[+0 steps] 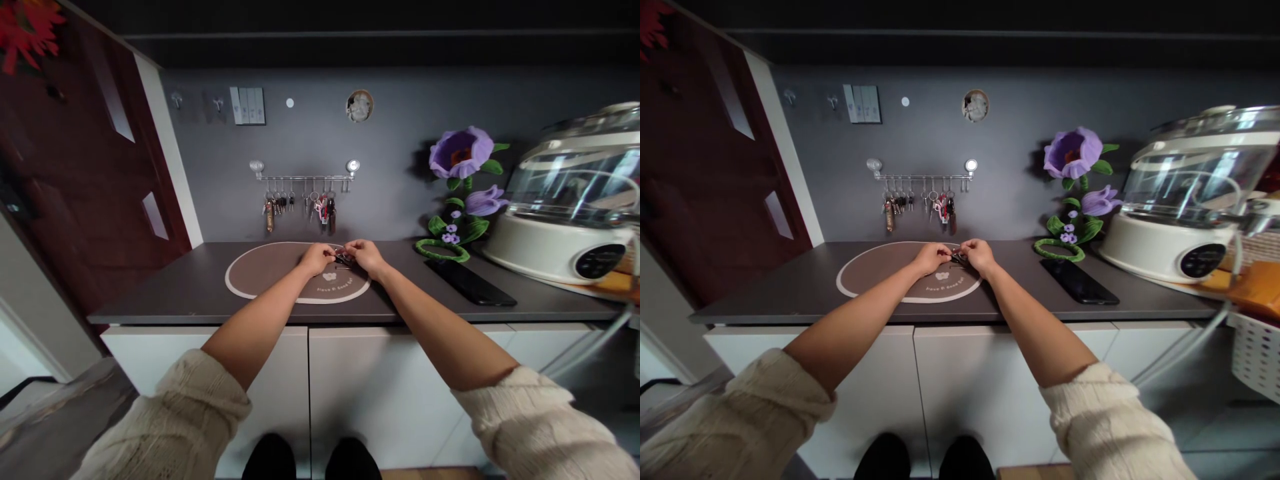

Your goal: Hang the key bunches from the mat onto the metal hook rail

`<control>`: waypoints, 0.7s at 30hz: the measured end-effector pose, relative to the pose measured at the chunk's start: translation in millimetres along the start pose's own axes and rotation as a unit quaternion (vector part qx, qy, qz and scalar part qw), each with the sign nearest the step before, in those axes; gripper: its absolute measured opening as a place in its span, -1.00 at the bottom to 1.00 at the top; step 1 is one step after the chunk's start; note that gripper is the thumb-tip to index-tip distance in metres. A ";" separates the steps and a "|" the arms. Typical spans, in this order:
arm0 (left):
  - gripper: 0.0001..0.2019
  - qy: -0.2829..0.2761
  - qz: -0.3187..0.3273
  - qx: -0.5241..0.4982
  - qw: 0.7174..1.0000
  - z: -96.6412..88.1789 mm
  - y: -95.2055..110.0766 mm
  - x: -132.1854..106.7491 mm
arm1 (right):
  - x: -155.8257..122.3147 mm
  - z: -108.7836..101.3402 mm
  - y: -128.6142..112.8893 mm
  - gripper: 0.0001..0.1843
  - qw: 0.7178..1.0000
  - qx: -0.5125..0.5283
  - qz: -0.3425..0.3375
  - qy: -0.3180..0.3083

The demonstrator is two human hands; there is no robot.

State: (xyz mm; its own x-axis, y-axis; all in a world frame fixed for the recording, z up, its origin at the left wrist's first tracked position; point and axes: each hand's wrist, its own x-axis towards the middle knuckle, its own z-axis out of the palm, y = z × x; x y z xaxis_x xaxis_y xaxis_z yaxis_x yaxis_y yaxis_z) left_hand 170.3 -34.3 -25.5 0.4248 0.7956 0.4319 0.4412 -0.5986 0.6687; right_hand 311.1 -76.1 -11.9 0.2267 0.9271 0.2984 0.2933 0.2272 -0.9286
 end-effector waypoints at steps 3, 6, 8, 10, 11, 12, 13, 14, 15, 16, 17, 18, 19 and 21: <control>-0.93 0.001 0.011 0.012 1.000 -1.8 1.6 -0.6 | 1.1 1.4 -0.2 -0.93 1.000 0.000 0.003 -0.007; -0.95 0.013 0.023 0.040 0.999 -2.1 1.8 0.4 | 0.7 1.9 -2.1 -0.93 1.000 0.015 0.010 -0.010; -0.94 0.036 0.028 0.060 0.997 -1.7 1.0 1.7 | -0.6 1.8 -4.3 -0.94 1.000 0.022 0.016 -0.011; -0.92 0.059 0.033 0.075 0.995 -1.2 -0.1 2.9 | -2.5 1.5 -7.0 -0.95 1.000 0.020 0.023 -0.005; -0.91 0.067 0.037 0.082 0.994 -1.2 -0.6 3.3 | -3.6 1.5 -8.5 -0.96 1.000 0.018 0.025 -0.003; -0.90 0.074 0.042 0.090 0.992 -1.4 -0.8 3.5 | -4.7 1.6 -9.8 -0.96 1.000 0.016 0.023 -0.003; -0.89 0.080 0.046 0.099 0.991 -1.9 -0.8 3.5 | -5.6 1.7 -11.0 -0.95 1.000 0.015 0.019 -0.007; -0.89 0.087 0.051 0.109 0.989 -2.6 -0.4 3.1 | -6.4 1.8 -11.9 -0.94 1.000 0.015 0.013 -0.014; -0.88 0.094 0.054 0.119 0.987 -3.6 0.4 2.6 | -6.8 2.0 -12.4 -0.93 1.000 0.017 0.007 -0.024; -0.87 0.102 0.057 0.127 0.985 -4.7 1.4 1.9 | -6.9 2.2 -12.5 -0.91 0.999 0.019 0.001 -0.032; -0.87 0.109 0.060 0.135 0.983 -6.0 2.6 1.2 | -6.7 2.3 -12.1 -0.90 0.999 0.020 -0.005 -0.038; -0.86 0.116 0.063 0.141 0.981 -7.3 3.8 0.4 | -6.2 2.4 -11.4 -0.87 0.999 0.021 -0.011 -0.041; -0.85 0.122 0.067 0.145 0.980 -8.5 5.0 -0.2 | -5.4 2.4 -10.3 -0.84 0.999 0.024 -0.018 -0.041; -0.84 0.130 0.076 0.147 0.978 -10.4 6.8 -0.7 | -3.7 2.3 -8.1 -0.78 0.998 0.033 -0.037 -0.039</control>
State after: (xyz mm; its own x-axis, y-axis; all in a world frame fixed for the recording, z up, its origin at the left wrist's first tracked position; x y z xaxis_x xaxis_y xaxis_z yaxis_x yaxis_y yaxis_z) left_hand 164.8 -37.9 -14.9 0.3047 0.6692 0.6777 0.6126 -0.6826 0.3986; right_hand 305.8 -80.7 -6.0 0.1336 0.9270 0.3506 0.2449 0.3119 -0.9180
